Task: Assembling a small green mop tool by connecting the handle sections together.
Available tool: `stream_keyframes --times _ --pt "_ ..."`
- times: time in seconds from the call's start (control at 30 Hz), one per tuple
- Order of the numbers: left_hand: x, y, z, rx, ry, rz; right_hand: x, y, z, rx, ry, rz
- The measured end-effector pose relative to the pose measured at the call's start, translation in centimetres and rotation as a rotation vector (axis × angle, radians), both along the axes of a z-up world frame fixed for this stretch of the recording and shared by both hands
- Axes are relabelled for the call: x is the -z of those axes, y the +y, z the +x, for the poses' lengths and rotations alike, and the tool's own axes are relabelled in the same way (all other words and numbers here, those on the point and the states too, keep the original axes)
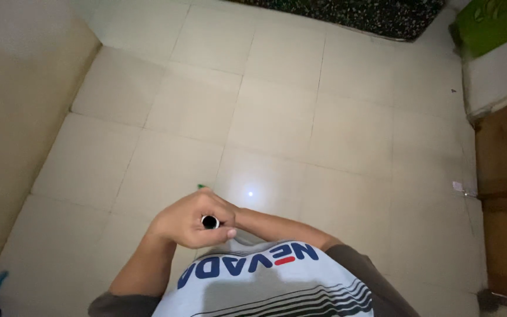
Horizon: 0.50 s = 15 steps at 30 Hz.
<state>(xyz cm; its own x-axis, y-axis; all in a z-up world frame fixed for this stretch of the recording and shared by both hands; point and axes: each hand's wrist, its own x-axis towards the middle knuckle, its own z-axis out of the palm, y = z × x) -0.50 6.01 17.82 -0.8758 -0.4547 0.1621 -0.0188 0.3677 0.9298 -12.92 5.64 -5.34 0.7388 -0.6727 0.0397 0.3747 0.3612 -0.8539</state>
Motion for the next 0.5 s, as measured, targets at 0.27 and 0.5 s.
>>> stream_keyframes --times 0.27,0.5 --pt "13.2 -2.4 -4.6 -0.007 0.103 0.289 8.5 0.4 -12.2 0.219 0.848 -0.339" --pt "22.9 -2.0 -6.5 -0.228 0.19 0.552 11.3 -0.1 -17.1 0.427 1.342 -0.385"
